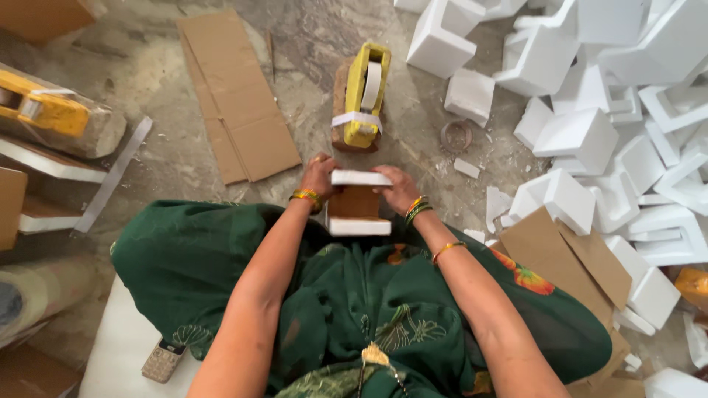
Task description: The person sits on the floor and assembles small cardboard boxes by inserting white foam inserts into the flaps. They use a tape dispenser to secure the foam pieces to the cardboard, repeating the process for multiple units.
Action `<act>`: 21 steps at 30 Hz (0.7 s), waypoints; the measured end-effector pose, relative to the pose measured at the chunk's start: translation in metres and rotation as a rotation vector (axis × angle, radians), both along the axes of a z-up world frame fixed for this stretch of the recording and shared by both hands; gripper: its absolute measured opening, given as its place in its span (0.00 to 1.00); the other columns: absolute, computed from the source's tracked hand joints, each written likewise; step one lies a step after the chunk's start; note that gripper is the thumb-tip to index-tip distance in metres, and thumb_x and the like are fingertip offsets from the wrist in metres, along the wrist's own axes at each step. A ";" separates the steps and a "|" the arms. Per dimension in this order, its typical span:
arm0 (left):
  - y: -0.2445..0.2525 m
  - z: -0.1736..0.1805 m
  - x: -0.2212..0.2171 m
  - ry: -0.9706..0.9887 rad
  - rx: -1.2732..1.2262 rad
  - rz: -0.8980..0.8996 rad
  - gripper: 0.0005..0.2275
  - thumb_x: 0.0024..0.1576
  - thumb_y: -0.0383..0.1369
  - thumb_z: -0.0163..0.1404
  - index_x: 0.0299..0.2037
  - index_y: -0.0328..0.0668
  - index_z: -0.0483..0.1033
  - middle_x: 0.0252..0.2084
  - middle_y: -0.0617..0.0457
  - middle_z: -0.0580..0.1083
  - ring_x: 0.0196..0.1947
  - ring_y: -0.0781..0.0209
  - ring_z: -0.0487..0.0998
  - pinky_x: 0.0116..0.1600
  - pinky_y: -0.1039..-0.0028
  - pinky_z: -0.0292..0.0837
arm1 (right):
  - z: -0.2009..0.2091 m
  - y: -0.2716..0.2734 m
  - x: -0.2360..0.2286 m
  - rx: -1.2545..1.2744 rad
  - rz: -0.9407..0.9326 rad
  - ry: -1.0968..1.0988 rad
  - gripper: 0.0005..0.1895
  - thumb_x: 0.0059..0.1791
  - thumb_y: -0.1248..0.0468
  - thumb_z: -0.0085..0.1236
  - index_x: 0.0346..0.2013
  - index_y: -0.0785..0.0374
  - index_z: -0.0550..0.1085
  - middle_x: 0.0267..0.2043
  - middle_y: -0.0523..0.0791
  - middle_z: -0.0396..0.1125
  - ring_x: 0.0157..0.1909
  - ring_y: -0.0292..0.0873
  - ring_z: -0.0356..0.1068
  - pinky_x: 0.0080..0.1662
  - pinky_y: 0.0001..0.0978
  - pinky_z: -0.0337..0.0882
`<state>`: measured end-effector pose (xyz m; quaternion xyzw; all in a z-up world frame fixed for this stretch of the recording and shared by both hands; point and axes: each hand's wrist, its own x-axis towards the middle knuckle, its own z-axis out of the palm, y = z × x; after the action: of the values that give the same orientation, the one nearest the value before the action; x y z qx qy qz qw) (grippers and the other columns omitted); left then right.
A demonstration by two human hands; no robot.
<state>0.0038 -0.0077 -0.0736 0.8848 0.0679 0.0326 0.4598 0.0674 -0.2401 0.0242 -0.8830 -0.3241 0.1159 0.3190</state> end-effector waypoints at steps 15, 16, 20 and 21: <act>-0.077 -0.022 -0.091 0.155 -0.708 1.000 0.22 0.52 0.27 0.62 0.57 0.30 0.74 0.40 0.44 0.80 0.36 0.60 0.79 0.45 0.71 0.75 | -0.017 0.077 0.102 0.173 -0.453 0.305 0.12 0.45 0.61 0.68 0.36 0.68 0.81 0.32 0.42 0.77 0.33 0.33 0.73 0.40 0.29 0.74; -0.079 -0.029 -0.085 0.058 -0.751 1.036 0.25 0.51 0.26 0.61 0.59 0.30 0.71 0.41 0.45 0.80 0.37 0.61 0.80 0.45 0.72 0.76 | -0.008 0.079 0.092 0.197 -0.464 0.264 0.11 0.44 0.62 0.68 0.36 0.68 0.81 0.32 0.42 0.77 0.33 0.33 0.74 0.40 0.28 0.74; -0.077 -0.036 -0.070 0.066 -0.781 1.036 0.25 0.50 0.26 0.60 0.59 0.30 0.71 0.41 0.43 0.81 0.36 0.61 0.80 0.45 0.72 0.76 | 0.029 0.074 -0.001 0.547 -0.468 0.604 0.06 0.48 0.67 0.66 0.36 0.68 0.80 0.32 0.40 0.74 0.31 0.31 0.70 0.35 0.25 0.70; -0.077 -0.031 -0.068 0.097 -0.725 1.040 0.25 0.49 0.27 0.61 0.59 0.30 0.72 0.41 0.43 0.81 0.36 0.61 0.80 0.45 0.72 0.76 | 0.035 0.068 -0.037 0.548 -0.496 0.724 0.06 0.49 0.67 0.67 0.35 0.68 0.78 0.29 0.41 0.72 0.28 0.32 0.68 0.31 0.25 0.67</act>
<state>-0.0644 -0.0848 -0.1050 0.5245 0.5164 0.1866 0.6507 0.0299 -0.1716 0.0591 -0.7206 0.0078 0.2455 0.6483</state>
